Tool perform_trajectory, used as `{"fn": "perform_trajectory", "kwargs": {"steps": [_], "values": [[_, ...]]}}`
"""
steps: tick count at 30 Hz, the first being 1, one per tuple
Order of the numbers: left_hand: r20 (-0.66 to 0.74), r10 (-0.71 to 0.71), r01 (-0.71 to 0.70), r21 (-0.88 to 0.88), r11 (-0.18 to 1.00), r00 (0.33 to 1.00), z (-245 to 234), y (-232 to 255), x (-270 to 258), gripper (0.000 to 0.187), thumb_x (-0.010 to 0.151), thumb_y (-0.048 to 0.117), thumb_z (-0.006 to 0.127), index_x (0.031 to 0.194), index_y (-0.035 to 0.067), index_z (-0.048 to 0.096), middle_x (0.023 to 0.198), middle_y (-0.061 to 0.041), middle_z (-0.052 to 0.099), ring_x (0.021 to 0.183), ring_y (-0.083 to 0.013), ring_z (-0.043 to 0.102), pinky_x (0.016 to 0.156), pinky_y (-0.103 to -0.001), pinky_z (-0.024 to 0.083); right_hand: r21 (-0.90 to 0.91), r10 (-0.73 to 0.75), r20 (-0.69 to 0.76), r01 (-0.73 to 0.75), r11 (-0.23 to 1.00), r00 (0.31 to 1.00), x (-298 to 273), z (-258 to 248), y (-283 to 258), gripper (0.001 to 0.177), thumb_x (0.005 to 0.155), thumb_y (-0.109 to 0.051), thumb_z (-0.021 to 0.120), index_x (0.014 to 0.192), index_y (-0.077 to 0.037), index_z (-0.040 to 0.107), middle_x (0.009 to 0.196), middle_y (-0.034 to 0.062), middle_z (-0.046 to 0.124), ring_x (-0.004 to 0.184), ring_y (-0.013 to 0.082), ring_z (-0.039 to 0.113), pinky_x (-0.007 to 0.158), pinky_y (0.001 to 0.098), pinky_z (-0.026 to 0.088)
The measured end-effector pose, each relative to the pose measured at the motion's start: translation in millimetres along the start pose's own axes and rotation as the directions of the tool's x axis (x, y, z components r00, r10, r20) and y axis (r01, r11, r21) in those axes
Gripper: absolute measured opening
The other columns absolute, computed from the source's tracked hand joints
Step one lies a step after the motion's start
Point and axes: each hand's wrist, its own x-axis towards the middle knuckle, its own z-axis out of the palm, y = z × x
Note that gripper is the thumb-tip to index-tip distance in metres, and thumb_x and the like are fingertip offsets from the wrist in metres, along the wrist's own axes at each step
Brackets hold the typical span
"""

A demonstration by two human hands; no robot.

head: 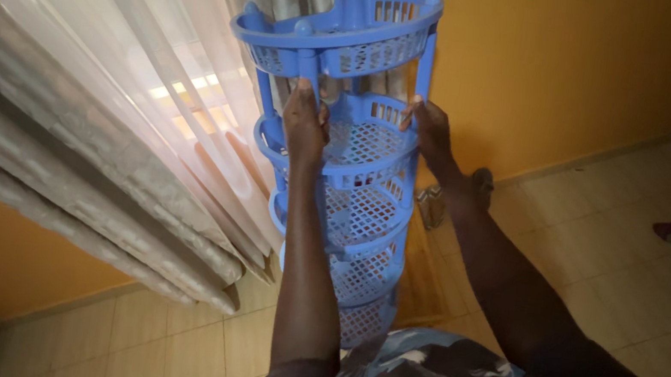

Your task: The person assembles a blue plastic three-tier rotating shelf by inserting green and blue plastic poles into the basket tiers and securing them. The person repeatedly picks up the shelf, inserts poles, and adjusts the tiers to complete the assembly.

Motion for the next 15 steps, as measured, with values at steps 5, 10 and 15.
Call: {"fn": "perform_trajectory", "kwargs": {"steps": [5, 10, 15], "values": [[-0.088, 0.271, -0.242, 0.254, 0.937, 0.959, -6, 1, 3, 0.047, 0.113, 0.044, 0.047, 0.09, 0.005, 0.058, 0.072, 0.0, 0.049, 0.062, -0.0108, 0.046, 0.056, -0.029, 0.039, -0.039, -0.102, -0.135, 0.098, 0.994, 0.986, -14, 23, -21, 0.049, 0.108, -0.047, 0.053, 0.087, -0.004, 0.061, 0.068, 0.005, 0.061, 0.064, 0.0146, 0.062, 0.064, 0.0322, 0.049], [-0.137, 0.607, -0.269, 0.805, 0.528, 0.783, -5, 10, -13, 0.044, 0.104, 0.036, 0.057, 0.122, -0.004, 0.06, 0.103, -0.02, 0.063, 0.101, -0.0348, 0.058, 0.092, -0.046, 0.045, -0.147, -0.129, -0.383, 0.077, 0.986, 0.915, -39, 55, -51, 0.048, 0.108, -0.045, 0.056, 0.083, -0.004, 0.062, 0.064, 0.0062, 0.059, 0.059, 0.0163, 0.06, 0.057, 0.033, 0.046], [-0.153, 0.674, -0.333, 0.777, 0.534, 0.723, 32, 17, -49, 0.042, 0.102, 0.028, 0.064, 0.131, -0.003, 0.06, 0.123, -0.025, 0.064, 0.12, -0.0412, 0.055, 0.106, -0.05, 0.04, -0.308, -0.266, -0.451, 0.132, 0.942, 0.852, -52, 90, -80, 0.035, 0.104, -0.033, 0.061, 0.089, -0.002, 0.064, 0.068, 0.0113, 0.062, 0.062, 0.0243, 0.062, 0.061, 0.0398, 0.047]]}}
